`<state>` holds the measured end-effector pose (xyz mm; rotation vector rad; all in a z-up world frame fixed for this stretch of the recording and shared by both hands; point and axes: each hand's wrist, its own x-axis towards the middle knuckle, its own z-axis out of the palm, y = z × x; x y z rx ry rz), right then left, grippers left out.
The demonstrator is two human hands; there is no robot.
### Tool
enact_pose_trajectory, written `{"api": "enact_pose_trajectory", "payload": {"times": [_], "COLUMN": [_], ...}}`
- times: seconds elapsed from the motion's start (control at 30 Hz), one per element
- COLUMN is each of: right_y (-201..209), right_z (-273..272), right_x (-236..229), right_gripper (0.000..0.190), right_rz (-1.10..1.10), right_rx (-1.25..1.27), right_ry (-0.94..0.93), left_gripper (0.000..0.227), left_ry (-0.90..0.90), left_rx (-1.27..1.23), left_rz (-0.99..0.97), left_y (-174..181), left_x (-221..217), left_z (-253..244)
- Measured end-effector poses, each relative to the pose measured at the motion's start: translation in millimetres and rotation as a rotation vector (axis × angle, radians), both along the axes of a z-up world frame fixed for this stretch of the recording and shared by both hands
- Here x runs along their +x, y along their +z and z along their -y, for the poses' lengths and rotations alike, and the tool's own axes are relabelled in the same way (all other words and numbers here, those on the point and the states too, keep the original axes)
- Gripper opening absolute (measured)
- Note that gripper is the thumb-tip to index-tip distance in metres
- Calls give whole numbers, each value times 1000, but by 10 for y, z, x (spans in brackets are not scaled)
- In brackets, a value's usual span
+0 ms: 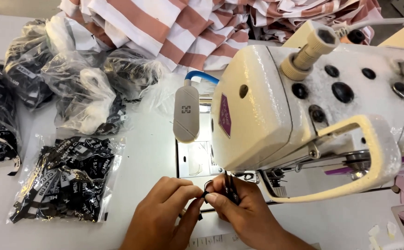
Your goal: Trimming and preparing garment labels at a sewing workstation.
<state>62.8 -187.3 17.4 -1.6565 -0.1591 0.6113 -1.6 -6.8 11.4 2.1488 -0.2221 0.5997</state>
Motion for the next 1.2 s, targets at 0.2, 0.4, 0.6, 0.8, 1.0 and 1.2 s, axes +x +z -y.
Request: {"api": "enact_pose_trajectory", "payload": {"times": [0.2,0.4,0.6,0.8,1.0,1.2], "right_y": [53,42,-133,192,253,184], "right_z": [-2,-33,-43,-93,-154,-139], "right_x": [1,-57,14,3,57,73], "right_gripper": [6,14,6,10,45,46], "right_rz": [40,217,251,126,-535,-633], "right_rx": [-39,-181,-107,-316,-24,136], "right_ry": [40,24,44,55,264,226], "left_gripper": [6,11,8,12,9,9], "left_ry": [-52,-123,-201,181,174,166], "left_rx": [-170,-610,-659,-896,-532,-471], "left_rz": [-202,-713,-308,-733,-403,-344], "left_y": [-30,52,149,77,-54,-41], "left_x": [15,91,34,113,62,72], "left_z": [-51,-90,50,-53,-107,-114]}}
